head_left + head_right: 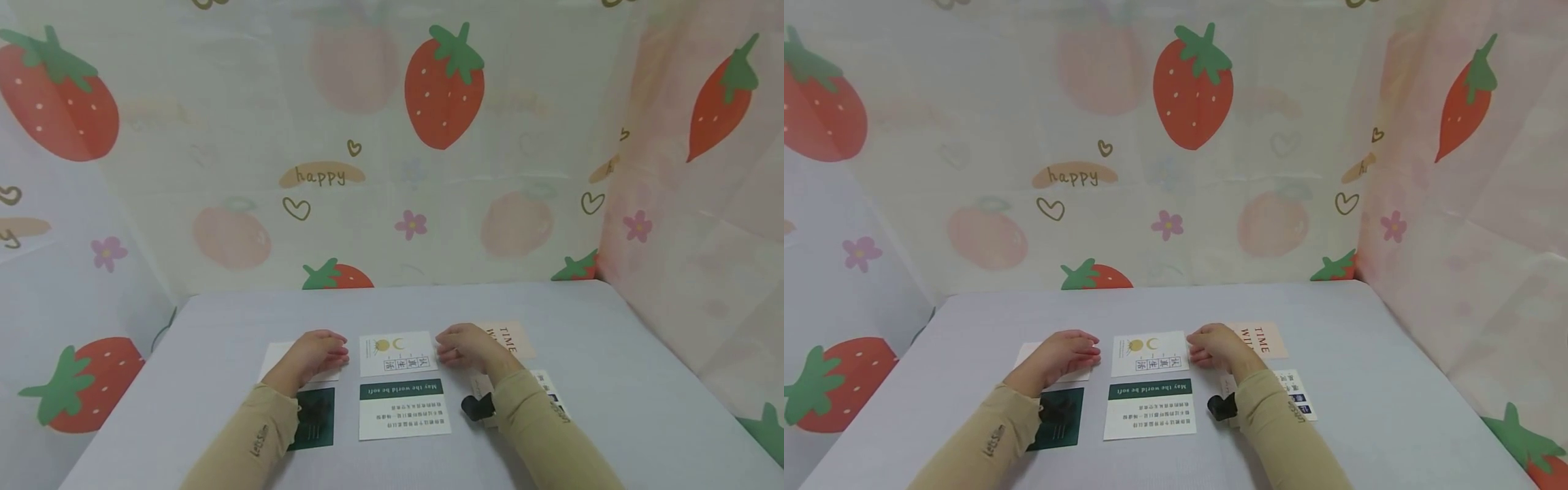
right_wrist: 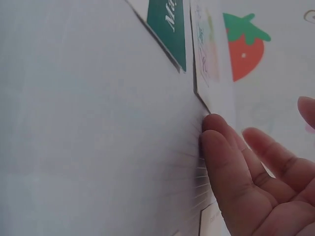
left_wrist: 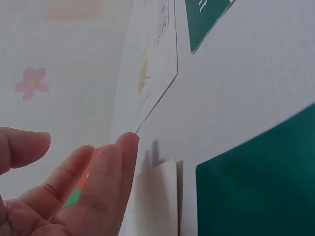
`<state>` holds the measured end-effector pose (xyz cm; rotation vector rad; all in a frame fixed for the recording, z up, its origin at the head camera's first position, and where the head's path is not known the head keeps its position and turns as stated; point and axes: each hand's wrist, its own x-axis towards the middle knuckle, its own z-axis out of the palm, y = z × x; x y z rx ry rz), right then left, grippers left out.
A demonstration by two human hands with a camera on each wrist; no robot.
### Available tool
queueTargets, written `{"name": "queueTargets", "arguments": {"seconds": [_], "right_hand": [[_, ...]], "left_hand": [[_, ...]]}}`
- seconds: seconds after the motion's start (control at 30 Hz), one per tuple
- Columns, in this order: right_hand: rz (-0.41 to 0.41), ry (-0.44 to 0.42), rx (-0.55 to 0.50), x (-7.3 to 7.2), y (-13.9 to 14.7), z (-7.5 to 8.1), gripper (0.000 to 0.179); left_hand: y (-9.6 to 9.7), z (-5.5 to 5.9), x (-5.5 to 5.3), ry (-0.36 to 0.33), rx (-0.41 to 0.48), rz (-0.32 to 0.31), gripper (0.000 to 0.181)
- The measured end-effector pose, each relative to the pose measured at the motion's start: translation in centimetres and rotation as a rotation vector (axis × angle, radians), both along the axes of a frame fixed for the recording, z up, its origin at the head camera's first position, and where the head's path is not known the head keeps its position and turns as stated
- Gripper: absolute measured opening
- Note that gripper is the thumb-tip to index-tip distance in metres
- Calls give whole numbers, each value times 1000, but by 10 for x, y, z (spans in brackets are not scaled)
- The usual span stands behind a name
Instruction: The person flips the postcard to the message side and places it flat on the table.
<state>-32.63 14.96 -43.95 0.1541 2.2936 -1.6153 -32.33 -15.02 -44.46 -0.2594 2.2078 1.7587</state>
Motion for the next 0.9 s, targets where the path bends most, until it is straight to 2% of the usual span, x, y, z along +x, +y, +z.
{"name": "queueTargets", "arguments": {"seconds": [0.47,0.7,0.9], "right_hand": [[-34,5,-54,-3,0,-7,32],[-46,-11,-75,-3,-1,-8,34],[-53,-23,-65,-3,-4,-9,35]], "left_hand": [[6,-5,0,-47,-7,-29,31],[10,-5,0,-57,6,-9,31],[11,-7,0,-71,53,5,31]]}}
